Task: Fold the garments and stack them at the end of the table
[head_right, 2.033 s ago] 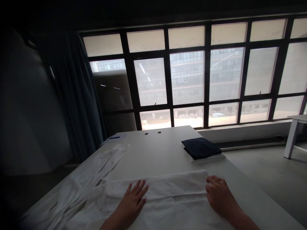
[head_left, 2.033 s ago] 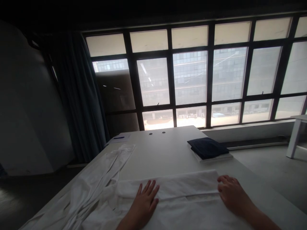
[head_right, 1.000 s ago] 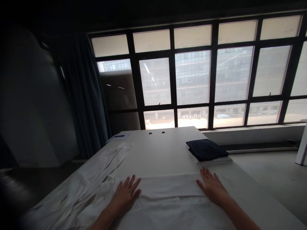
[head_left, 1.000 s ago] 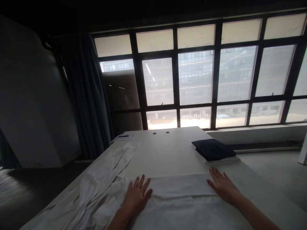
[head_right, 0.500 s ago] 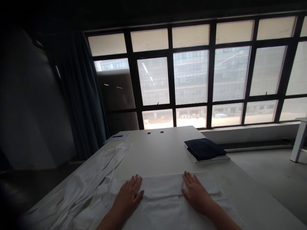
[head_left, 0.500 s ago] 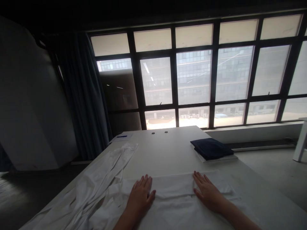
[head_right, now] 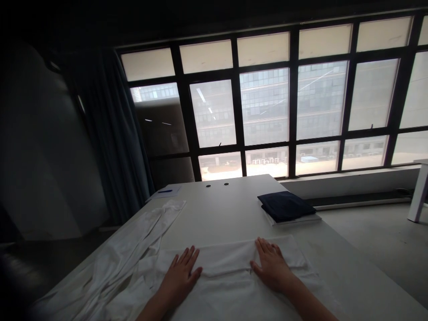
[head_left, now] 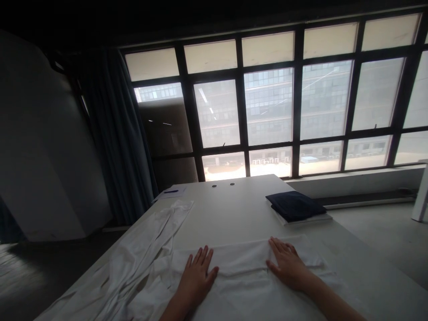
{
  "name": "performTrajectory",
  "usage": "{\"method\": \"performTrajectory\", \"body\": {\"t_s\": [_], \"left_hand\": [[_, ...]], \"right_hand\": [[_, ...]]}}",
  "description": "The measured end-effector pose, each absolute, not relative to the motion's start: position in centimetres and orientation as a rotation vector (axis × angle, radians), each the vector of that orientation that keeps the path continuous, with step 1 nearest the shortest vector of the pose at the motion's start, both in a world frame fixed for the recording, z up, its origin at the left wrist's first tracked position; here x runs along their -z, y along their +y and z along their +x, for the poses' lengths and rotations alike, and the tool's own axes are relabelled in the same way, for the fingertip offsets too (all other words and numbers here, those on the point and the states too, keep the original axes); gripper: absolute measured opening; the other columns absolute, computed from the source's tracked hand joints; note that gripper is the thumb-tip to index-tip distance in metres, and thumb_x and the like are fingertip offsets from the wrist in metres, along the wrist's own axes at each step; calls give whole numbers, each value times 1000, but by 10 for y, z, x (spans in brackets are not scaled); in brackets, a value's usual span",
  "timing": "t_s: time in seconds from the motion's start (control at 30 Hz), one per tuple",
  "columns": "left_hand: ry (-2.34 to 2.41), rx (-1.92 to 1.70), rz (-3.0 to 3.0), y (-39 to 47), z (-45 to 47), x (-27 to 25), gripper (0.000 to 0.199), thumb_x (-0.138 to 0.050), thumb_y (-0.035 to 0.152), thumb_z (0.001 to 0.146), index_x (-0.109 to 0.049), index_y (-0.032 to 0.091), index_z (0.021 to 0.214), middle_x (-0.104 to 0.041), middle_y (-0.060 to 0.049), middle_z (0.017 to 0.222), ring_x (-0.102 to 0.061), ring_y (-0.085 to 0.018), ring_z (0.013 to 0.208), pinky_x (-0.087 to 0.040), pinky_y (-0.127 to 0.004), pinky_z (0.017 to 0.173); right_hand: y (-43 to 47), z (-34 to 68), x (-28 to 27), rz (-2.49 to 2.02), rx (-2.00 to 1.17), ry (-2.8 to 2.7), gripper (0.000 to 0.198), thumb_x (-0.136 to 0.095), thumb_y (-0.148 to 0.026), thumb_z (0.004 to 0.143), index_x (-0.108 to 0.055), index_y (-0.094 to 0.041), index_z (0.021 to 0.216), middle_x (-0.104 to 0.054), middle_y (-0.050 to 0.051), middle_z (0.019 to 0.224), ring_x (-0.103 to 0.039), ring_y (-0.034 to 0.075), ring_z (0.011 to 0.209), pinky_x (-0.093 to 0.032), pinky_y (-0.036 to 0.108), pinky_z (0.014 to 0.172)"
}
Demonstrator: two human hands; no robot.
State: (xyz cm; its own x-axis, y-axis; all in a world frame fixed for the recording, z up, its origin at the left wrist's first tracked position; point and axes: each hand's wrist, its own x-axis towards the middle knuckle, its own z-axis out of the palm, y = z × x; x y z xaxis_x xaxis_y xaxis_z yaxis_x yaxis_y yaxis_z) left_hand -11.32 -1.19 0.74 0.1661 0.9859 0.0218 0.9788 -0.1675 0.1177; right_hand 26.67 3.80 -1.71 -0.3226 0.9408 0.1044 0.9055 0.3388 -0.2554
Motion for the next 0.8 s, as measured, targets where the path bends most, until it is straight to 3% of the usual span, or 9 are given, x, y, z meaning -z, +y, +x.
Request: {"method": "performTrajectory", "body": {"t_s": [0.2,0.53,0.7,0.8], "left_hand": [[2052,-126,2264,-8,-130,-12,76,-27,79,91,-27,37,155,-16,-2,164,-13,-34,151,-11,-64,118],[2088,-88,2250,-6,-142,-9,81,-25,80,90,-26,32,156,-14,-5,165,-12,-34,151,-10,-62,119],[2066,22,2177,-16,-133,-28,84,-33,76,88,-28,27,156,-20,-9,164,-15,-37,151,-15,-66,115],[2107,121,2142,-25,-121,-41,80,-45,64,85,-35,25,154,-28,-13,161,-24,-40,147,-20,-68,112]], "right_hand": [[37,271,26,-1656,-220,-2392,81,-30,-70,93,-27,-20,157,-18,10,164,-16,32,151,-3,56,121],[35,271,15,-1665,-254,-2415,74,-35,-63,93,-28,-25,157,-19,8,164,-16,32,151,-7,57,120],[30,268,-10,-1719,-269,-2431,65,-44,-54,91,-44,-25,148,-40,12,157,-35,33,143,-19,59,115],[24,261,-24,-1715,-105,-2438,45,-45,-49,92,-66,-24,122,-65,14,129,-57,34,120,-26,59,110]]}}
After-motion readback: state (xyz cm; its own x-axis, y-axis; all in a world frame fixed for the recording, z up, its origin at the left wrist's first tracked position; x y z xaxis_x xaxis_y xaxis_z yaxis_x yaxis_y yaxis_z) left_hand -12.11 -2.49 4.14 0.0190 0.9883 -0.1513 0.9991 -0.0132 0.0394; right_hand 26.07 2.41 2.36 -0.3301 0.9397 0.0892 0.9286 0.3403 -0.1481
